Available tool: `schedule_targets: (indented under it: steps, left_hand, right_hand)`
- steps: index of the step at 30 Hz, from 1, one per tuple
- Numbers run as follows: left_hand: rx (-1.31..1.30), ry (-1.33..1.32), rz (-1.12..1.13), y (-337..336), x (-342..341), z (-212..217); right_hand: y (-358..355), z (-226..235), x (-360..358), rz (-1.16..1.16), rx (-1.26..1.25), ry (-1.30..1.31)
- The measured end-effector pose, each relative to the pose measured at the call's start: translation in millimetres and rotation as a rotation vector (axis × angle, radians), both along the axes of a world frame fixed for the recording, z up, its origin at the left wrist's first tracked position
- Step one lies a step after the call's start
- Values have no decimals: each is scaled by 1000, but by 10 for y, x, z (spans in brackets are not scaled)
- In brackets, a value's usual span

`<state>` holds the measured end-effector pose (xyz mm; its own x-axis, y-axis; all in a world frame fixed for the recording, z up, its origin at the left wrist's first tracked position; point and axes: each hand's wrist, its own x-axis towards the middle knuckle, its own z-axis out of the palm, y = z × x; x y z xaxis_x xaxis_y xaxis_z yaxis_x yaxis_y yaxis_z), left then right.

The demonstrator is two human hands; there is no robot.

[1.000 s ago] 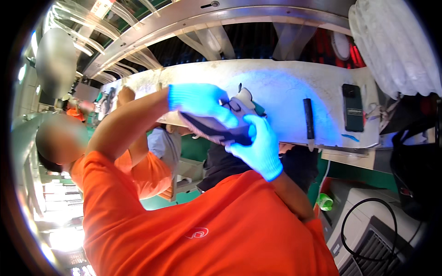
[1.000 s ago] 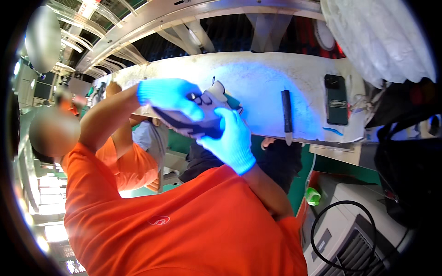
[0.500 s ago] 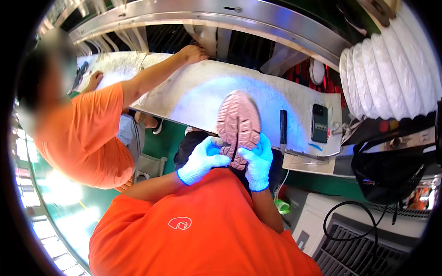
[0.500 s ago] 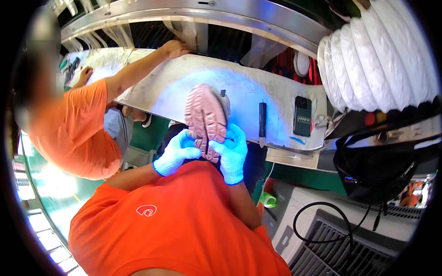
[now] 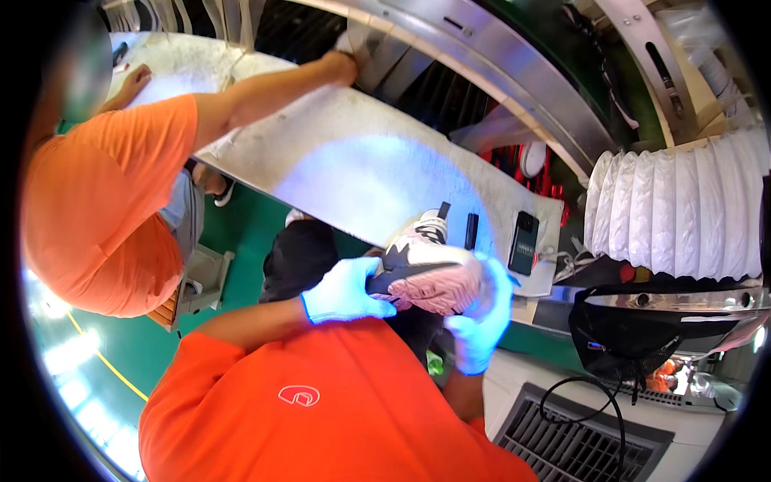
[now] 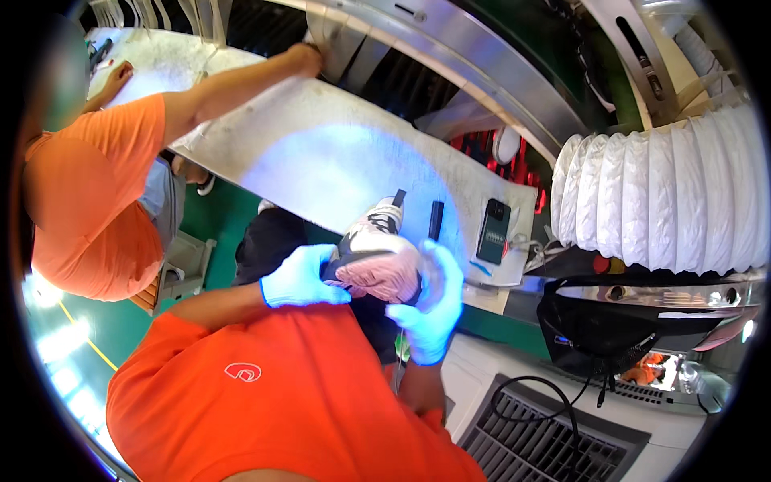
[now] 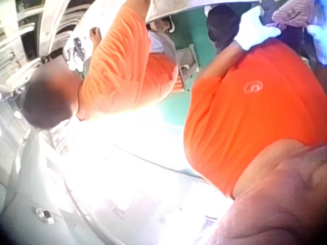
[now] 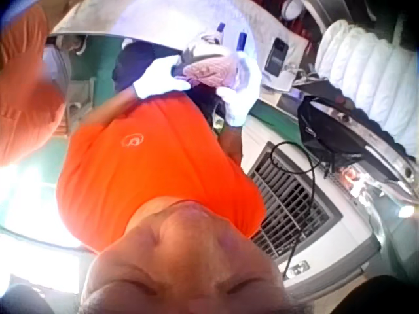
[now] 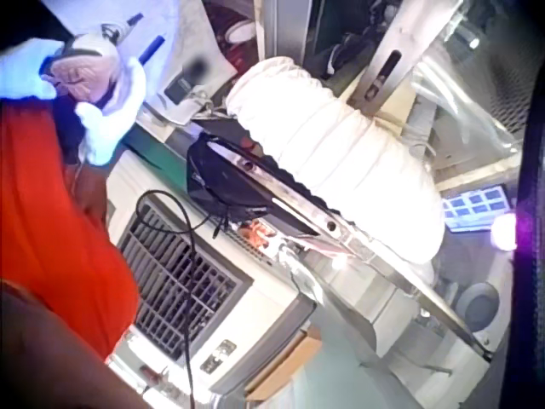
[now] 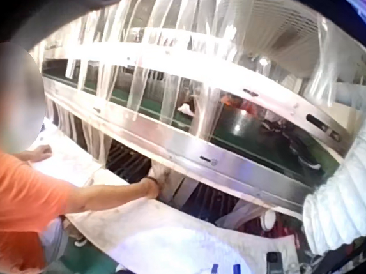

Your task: The person uses a small black tool to scrape and clean the upper and sole of a white and black sneaker. They repeatedly rotate the shoe to access different areas, including the toe box, sides, and heel, while working at a factory-style workstation.

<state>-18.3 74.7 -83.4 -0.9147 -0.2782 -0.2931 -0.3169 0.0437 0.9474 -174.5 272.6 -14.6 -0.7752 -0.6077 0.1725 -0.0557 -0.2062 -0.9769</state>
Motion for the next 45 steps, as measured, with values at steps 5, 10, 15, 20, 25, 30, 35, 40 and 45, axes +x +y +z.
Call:
schedule_targets:
  steps: [5,10,15,20,25,30,35,40,45]
  left_hand:
    - [-160,166,8,-90,17,-170]
    - [-67,398,17,-292,113,-103]
    - [-83,655,220,-372,331,364]
    - [-44,690,200,-468,300,550]
    - [-285,901,139,-328,208,560]
    - [-418,976,-65,-347,2,443]
    - [-399,875,-266,-367,-357,734]
    - [-347,660,-364,-176,-468,804]
    - [-368,656,-327,8,-502,762]
  right_hand:
    - [-316,364,-18,258,198,155]
    - [-655,365,300,262,290,511]
    - [-944,349,452,295,272,657]
    - [-1124,151,514,144,41,676]
    - [-911,88,376,183,70,704]
    - [-577,222,101,395,113,528]
    - [-128,69,64,438,135,238]
    - [-142,-169,-72,360,-209,548]
    - [-41,-165,-18,273,-229,534]
